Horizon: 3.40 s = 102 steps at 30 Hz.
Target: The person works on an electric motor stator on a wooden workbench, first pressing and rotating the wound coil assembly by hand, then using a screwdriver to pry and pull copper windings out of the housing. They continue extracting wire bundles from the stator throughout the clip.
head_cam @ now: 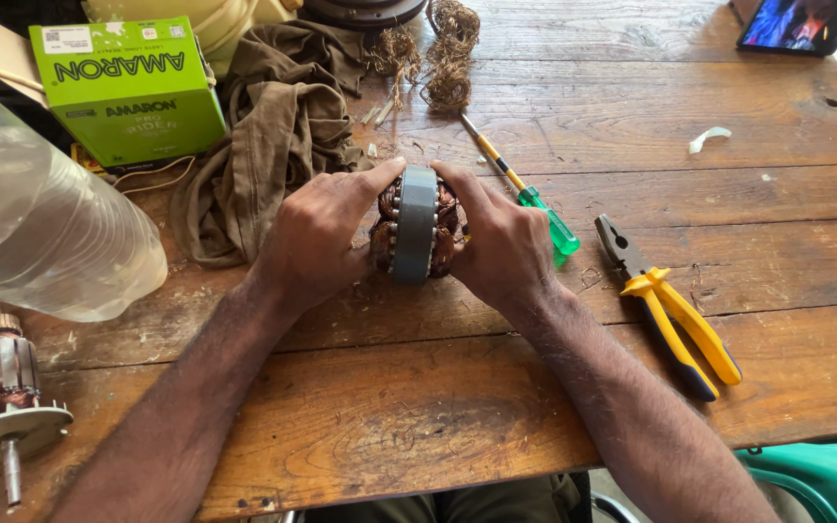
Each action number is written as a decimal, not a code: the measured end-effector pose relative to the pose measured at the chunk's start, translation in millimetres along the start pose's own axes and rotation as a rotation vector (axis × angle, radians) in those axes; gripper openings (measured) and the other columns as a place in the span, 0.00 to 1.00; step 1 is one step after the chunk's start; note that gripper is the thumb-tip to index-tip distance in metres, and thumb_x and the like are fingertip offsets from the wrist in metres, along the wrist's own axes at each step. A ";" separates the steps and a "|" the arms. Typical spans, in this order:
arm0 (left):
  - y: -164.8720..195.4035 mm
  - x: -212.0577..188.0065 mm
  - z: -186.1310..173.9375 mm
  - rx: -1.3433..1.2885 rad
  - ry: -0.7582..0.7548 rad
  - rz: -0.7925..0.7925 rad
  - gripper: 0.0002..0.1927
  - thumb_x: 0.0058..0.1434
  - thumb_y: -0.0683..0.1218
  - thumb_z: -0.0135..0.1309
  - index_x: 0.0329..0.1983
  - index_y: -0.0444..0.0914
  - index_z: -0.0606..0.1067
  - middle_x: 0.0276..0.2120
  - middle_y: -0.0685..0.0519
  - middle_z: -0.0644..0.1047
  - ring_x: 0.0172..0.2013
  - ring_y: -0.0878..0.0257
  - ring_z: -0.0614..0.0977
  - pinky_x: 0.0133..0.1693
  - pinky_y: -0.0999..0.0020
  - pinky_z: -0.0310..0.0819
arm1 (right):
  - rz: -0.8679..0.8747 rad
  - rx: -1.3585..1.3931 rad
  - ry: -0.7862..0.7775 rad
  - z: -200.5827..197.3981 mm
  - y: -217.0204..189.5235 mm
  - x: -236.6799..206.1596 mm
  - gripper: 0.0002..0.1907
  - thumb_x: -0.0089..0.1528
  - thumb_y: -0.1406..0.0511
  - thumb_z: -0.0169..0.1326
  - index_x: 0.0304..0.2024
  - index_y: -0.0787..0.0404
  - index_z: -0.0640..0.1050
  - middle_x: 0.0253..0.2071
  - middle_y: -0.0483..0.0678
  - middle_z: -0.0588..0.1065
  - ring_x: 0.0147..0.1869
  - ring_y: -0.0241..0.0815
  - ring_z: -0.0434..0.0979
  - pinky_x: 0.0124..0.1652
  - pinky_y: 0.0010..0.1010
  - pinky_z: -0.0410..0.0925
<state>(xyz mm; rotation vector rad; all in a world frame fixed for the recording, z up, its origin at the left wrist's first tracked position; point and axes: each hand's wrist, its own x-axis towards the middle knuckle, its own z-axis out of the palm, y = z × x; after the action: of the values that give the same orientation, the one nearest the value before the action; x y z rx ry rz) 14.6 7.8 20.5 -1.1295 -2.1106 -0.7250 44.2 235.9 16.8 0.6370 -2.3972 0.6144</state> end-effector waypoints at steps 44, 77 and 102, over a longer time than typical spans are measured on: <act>1.3 -0.8 1.0 -0.020 0.003 -0.027 0.32 0.59 0.44 0.65 0.66 0.32 0.69 0.49 0.40 0.81 0.51 0.47 0.85 0.54 0.53 0.80 | 0.006 -0.021 -0.008 -1.3 -0.9 1.8 0.35 0.56 0.57 0.69 0.63 0.56 0.71 0.40 0.54 0.82 0.38 0.52 0.85 0.33 0.43 0.76; -0.3 -0.3 7.0 0.064 -0.014 -0.019 0.27 0.68 0.46 0.63 0.66 0.30 0.71 0.42 0.42 0.83 0.42 0.53 0.87 0.47 0.55 0.81 | -0.078 -0.010 0.094 -3.7 -10.7 0.8 0.41 0.52 0.69 0.70 0.67 0.57 0.69 0.63 0.53 0.72 0.49 0.50 0.83 0.42 0.37 0.78; -1.4 1.0 1.5 0.102 -0.003 0.017 0.30 0.68 0.54 0.64 0.65 0.33 0.72 0.47 0.42 0.83 0.45 0.52 0.86 0.50 0.55 0.81 | -0.039 0.025 -0.024 -6.3 -0.2 1.3 0.45 0.51 0.67 0.69 0.69 0.56 0.67 0.51 0.51 0.76 0.42 0.49 0.83 0.36 0.38 0.78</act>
<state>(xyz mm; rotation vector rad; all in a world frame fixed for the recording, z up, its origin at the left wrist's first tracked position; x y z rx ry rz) 12.6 8.7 20.0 -1.0934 -2.1129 -0.6013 46.0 238.9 22.2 0.7037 -2.3968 0.6249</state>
